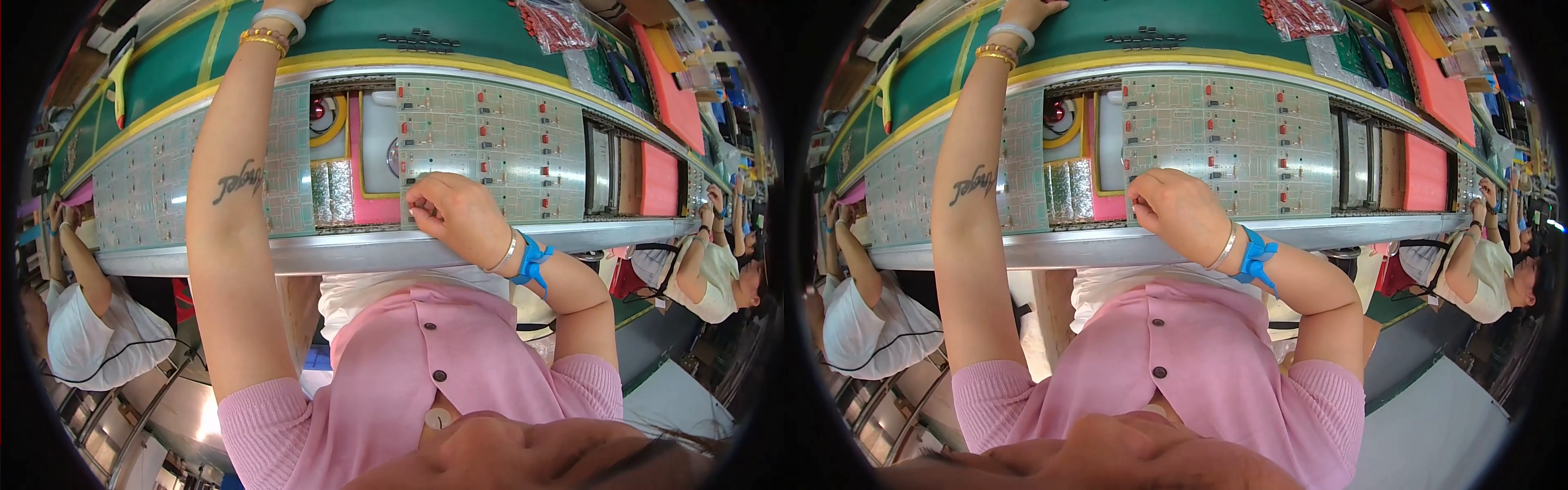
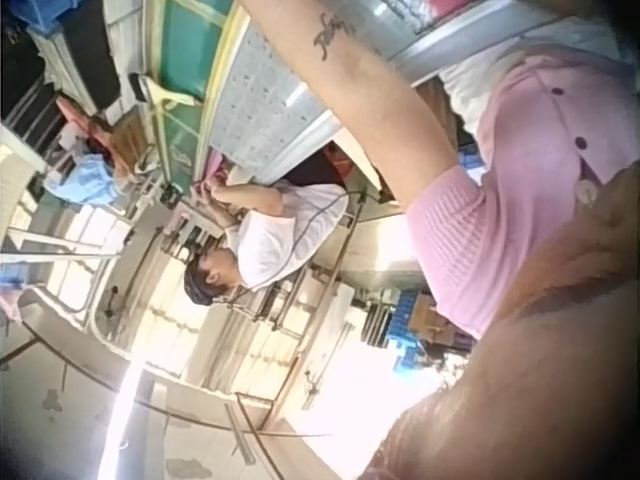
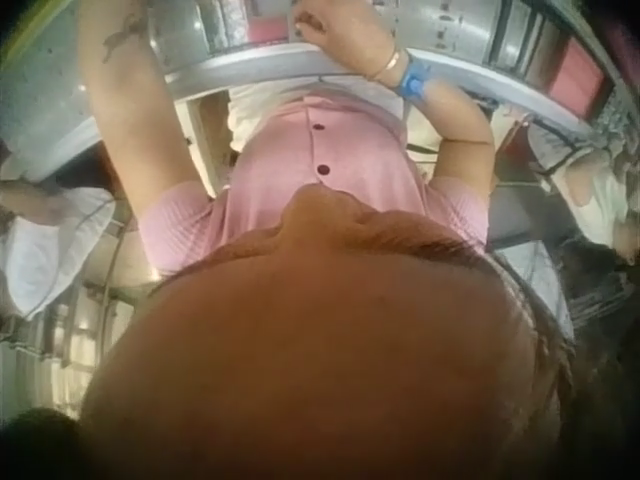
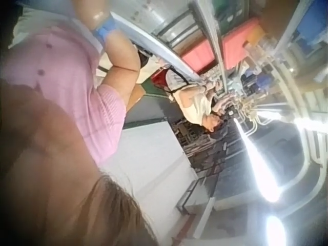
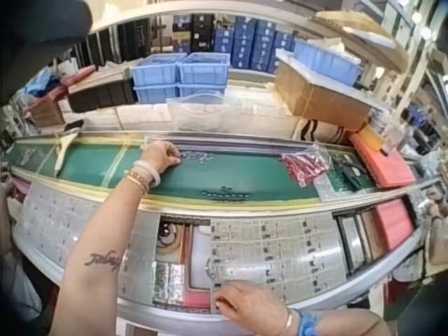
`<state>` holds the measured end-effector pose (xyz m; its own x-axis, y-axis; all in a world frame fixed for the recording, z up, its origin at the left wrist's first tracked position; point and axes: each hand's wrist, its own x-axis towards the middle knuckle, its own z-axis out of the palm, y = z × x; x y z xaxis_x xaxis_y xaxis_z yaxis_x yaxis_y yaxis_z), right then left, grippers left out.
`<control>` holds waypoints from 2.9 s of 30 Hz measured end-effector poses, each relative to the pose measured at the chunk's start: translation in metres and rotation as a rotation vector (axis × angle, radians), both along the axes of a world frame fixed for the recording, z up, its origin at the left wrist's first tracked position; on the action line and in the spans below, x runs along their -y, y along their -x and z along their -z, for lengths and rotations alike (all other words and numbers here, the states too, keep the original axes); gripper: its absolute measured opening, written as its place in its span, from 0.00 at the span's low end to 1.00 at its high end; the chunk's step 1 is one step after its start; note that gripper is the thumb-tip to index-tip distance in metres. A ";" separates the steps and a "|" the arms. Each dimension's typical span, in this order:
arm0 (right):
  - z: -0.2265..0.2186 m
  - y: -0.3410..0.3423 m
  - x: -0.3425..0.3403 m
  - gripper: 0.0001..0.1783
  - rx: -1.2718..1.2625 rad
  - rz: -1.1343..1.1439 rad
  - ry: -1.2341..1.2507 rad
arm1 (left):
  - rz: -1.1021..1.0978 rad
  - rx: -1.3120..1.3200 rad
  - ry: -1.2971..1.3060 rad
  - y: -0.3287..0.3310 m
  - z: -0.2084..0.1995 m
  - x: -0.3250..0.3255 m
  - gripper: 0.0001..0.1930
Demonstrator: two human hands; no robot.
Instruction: The person places small electronic components onto a printed circuit board by hand at an assembly station.
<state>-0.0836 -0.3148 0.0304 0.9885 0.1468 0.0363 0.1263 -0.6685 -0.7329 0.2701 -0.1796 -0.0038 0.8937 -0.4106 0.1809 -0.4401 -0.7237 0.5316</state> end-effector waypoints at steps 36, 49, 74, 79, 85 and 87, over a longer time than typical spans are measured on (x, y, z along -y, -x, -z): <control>0.013 0.086 0.007 0.11 0.317 0.019 -0.044 | 0.418 -0.186 0.129 0.306 -0.039 -0.047 0.07; 0.020 0.085 0.007 0.12 0.397 0.028 -0.106 | 0.401 -0.174 -0.002 0.311 -0.044 -0.040 0.07; 0.004 0.113 0.064 0.16 0.061 0.377 0.312 | -0.166 0.264 -0.489 0.244 0.004 -0.260 0.27; 0.009 0.145 0.134 0.14 0.089 0.615 0.380 | -0.197 0.164 -0.601 0.225 0.014 -0.299 0.26; 0.014 0.174 0.218 0.13 0.061 0.909 0.502 | -0.151 0.127 -0.569 0.203 0.026 -0.303 0.26; 0.017 0.179 0.241 0.13 0.083 1.012 0.479 | -0.148 0.120 -0.539 0.206 0.022 -0.304 0.27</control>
